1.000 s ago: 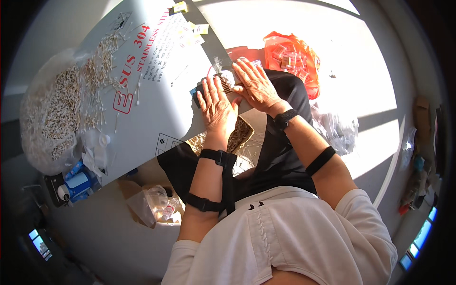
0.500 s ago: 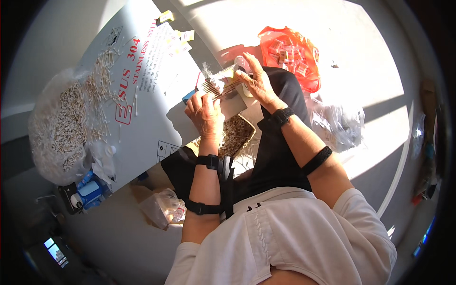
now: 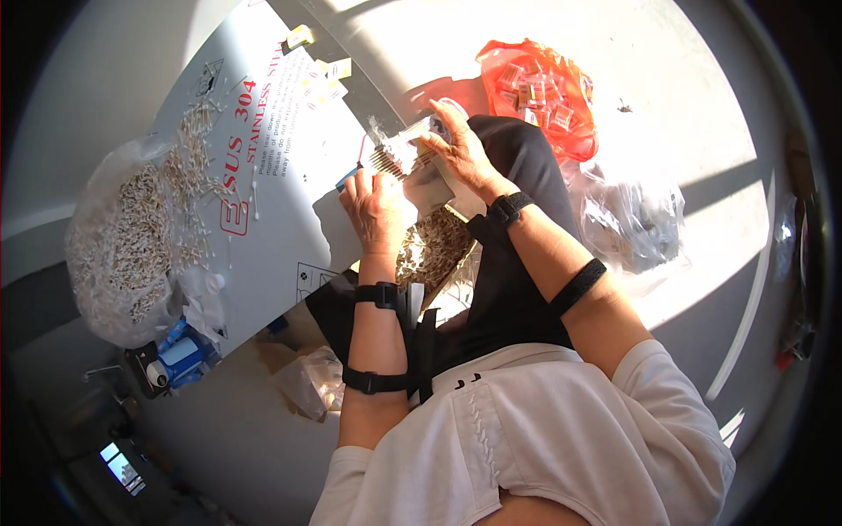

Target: Organizing small medical pins into slotted cards and sealing them in plastic bags.

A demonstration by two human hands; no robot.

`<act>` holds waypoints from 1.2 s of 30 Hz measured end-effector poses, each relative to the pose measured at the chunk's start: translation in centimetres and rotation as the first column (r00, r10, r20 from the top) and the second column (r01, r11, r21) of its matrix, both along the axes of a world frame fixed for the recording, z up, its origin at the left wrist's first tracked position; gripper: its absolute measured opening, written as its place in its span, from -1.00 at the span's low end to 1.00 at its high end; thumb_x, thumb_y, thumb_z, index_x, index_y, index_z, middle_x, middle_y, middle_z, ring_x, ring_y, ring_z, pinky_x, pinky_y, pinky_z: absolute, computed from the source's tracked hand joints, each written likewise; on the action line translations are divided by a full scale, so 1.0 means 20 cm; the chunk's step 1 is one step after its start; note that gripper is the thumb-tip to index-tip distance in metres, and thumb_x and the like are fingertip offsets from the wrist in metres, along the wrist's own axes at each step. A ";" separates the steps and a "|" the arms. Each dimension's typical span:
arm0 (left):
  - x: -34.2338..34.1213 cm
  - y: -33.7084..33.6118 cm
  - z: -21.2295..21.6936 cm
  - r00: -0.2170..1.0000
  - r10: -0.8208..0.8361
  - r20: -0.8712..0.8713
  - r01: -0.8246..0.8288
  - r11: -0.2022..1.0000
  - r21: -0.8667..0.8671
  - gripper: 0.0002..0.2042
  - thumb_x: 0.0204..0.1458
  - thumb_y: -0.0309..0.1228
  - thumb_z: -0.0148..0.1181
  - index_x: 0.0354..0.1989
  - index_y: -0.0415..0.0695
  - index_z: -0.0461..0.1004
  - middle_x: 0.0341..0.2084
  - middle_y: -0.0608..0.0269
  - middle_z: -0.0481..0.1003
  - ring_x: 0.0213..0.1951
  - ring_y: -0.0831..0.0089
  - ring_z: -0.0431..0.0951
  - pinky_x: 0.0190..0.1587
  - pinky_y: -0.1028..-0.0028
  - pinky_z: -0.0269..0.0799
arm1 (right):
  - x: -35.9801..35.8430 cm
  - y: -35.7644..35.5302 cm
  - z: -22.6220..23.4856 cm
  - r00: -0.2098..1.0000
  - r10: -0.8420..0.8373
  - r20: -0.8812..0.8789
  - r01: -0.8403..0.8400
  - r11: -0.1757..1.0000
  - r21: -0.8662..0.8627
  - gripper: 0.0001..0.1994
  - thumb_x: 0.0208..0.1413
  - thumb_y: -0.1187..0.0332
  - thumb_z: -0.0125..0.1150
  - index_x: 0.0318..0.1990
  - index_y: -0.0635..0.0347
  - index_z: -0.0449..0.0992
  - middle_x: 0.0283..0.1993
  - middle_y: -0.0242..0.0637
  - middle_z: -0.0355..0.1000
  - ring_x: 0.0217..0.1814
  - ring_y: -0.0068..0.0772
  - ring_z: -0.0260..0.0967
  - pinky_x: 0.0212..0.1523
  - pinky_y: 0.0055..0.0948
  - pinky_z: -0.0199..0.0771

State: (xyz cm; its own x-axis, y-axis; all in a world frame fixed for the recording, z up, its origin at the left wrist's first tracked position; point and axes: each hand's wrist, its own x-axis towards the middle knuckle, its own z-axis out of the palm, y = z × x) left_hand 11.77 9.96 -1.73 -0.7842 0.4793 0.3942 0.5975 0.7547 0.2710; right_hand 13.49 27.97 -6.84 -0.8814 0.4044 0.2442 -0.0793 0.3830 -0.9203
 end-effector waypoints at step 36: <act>-0.10 0.21 -0.04 0.820 -0.212 0.531 -0.440 0.360 0.823 -0.49 0.33 -0.17 -0.21 0.33 -0.22 0.05 0.28 -0.01 0.16 0.29 0.22 0.18 0.30 0.26 0.10 | -0.06 -0.13 0.18 0.981 -0.187 0.057 0.066 0.045 -0.997 -0.76 0.11 0.56 0.19 -0.06 0.31 0.44 -0.11 -0.20 0.52 -0.03 -0.36 0.47 0.06 -0.36 0.44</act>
